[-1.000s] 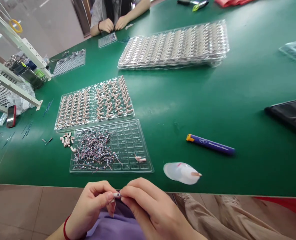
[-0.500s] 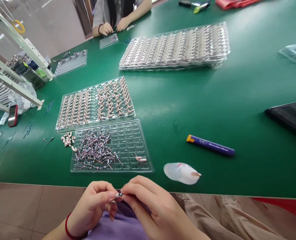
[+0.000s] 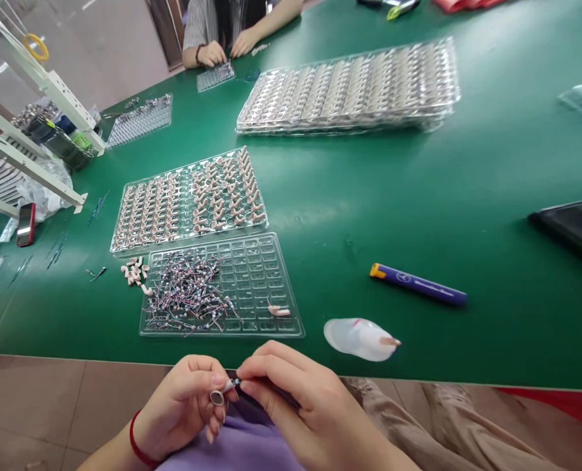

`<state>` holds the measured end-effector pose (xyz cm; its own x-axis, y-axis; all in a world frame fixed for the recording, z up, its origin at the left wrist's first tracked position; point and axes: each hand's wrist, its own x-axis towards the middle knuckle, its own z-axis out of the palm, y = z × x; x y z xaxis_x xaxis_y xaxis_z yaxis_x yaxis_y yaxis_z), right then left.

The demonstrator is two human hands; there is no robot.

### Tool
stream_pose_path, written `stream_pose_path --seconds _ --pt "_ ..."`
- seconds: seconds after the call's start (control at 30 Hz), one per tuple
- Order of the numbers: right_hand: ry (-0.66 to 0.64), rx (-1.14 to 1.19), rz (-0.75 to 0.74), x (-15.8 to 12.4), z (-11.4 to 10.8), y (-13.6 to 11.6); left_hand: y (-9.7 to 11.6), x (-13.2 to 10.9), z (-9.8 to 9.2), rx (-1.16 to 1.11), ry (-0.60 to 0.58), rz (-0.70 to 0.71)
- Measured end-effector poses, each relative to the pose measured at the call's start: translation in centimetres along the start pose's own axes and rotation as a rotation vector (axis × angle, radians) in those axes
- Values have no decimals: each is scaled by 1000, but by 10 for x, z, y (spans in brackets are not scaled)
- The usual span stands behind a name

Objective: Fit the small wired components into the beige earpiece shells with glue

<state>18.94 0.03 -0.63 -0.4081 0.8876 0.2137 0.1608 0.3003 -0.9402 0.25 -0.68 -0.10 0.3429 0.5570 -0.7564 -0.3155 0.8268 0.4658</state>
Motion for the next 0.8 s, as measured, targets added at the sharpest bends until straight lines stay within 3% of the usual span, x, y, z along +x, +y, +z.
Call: stream_pose_path --seconds 0.47,0.8 --pt "-77 24 49 -4 -5 2 -2 0 3 3 14 18" --pt "-22 47 58 -5 -4 3 -3 1 0 -22 -49 -24"
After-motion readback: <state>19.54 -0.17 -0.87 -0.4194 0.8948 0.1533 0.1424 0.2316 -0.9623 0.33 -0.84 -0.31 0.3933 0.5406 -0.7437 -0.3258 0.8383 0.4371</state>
